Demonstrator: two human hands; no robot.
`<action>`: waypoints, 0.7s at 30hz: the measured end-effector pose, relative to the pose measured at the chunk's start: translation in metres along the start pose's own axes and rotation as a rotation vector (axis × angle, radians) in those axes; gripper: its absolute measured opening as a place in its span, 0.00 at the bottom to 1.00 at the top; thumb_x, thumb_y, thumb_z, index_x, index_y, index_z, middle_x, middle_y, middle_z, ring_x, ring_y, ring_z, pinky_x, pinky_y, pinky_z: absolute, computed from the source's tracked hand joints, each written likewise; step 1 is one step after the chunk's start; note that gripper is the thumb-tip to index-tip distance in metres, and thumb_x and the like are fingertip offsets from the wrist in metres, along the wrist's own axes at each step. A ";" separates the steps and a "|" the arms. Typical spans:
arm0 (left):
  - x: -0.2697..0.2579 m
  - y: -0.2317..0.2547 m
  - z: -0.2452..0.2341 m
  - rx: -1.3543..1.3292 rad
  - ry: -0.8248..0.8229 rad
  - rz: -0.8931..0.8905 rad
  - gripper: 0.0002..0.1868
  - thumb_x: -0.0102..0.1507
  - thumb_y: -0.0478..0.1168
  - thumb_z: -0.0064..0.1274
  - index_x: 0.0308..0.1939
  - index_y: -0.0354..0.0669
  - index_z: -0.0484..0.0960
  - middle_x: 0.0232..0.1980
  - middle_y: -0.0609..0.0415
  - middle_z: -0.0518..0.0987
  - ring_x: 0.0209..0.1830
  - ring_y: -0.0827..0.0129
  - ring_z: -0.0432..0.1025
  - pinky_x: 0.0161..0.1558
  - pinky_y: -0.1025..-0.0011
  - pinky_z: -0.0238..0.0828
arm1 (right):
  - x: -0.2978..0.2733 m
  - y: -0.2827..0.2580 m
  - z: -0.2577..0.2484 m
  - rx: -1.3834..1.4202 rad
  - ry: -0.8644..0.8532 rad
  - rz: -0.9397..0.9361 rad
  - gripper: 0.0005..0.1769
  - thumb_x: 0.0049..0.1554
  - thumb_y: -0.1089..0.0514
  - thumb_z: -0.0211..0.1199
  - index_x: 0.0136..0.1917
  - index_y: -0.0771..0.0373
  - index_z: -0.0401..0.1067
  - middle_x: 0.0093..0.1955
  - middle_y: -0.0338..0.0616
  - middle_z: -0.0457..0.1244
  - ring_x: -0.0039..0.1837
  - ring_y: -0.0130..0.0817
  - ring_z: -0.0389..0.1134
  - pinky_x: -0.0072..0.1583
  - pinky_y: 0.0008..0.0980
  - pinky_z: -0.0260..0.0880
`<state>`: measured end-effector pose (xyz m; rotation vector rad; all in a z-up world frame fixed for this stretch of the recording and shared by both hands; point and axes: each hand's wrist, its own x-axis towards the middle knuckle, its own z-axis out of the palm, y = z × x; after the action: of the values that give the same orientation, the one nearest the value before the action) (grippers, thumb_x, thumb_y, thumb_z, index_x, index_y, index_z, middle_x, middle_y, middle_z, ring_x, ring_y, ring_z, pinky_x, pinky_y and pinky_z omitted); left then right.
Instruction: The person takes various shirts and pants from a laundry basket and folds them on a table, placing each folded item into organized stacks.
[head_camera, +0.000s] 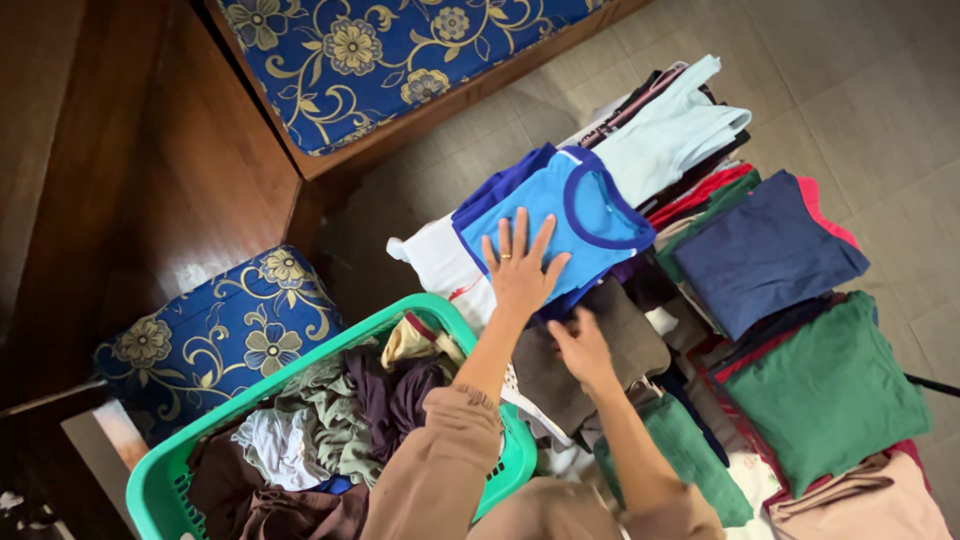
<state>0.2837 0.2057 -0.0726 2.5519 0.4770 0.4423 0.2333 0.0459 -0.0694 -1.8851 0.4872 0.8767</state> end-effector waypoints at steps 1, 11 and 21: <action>0.003 -0.001 -0.002 0.005 0.018 -0.002 0.33 0.65 0.65 0.52 0.73 0.67 0.71 0.79 0.47 0.64 0.78 0.45 0.58 0.77 0.40 0.40 | -0.010 -0.002 -0.007 -0.235 0.199 -0.201 0.41 0.55 0.45 0.65 0.76 0.62 0.56 0.65 0.51 0.64 0.56 0.46 0.72 0.59 0.47 0.73; -0.016 0.009 -0.011 0.136 0.025 -0.010 0.32 0.69 0.60 0.49 0.76 0.62 0.67 0.80 0.43 0.61 0.79 0.44 0.57 0.76 0.39 0.36 | -0.023 0.032 -0.013 -0.961 0.639 -0.576 0.42 0.58 0.36 0.62 0.80 0.49 0.56 0.84 0.58 0.45 0.83 0.56 0.44 0.77 0.63 0.38; -0.180 0.070 -0.056 -0.326 -0.288 0.201 0.32 0.67 0.46 0.53 0.74 0.44 0.66 0.77 0.35 0.62 0.76 0.36 0.57 0.73 0.45 0.52 | -0.058 0.053 -0.091 -0.570 0.546 -0.708 0.38 0.59 0.50 0.67 0.78 0.59 0.58 0.80 0.57 0.53 0.78 0.56 0.54 0.74 0.53 0.52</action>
<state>0.1200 0.0981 -0.0281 2.3004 0.0373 0.1959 0.1934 -0.0613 -0.0333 -2.5788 -0.1636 0.0019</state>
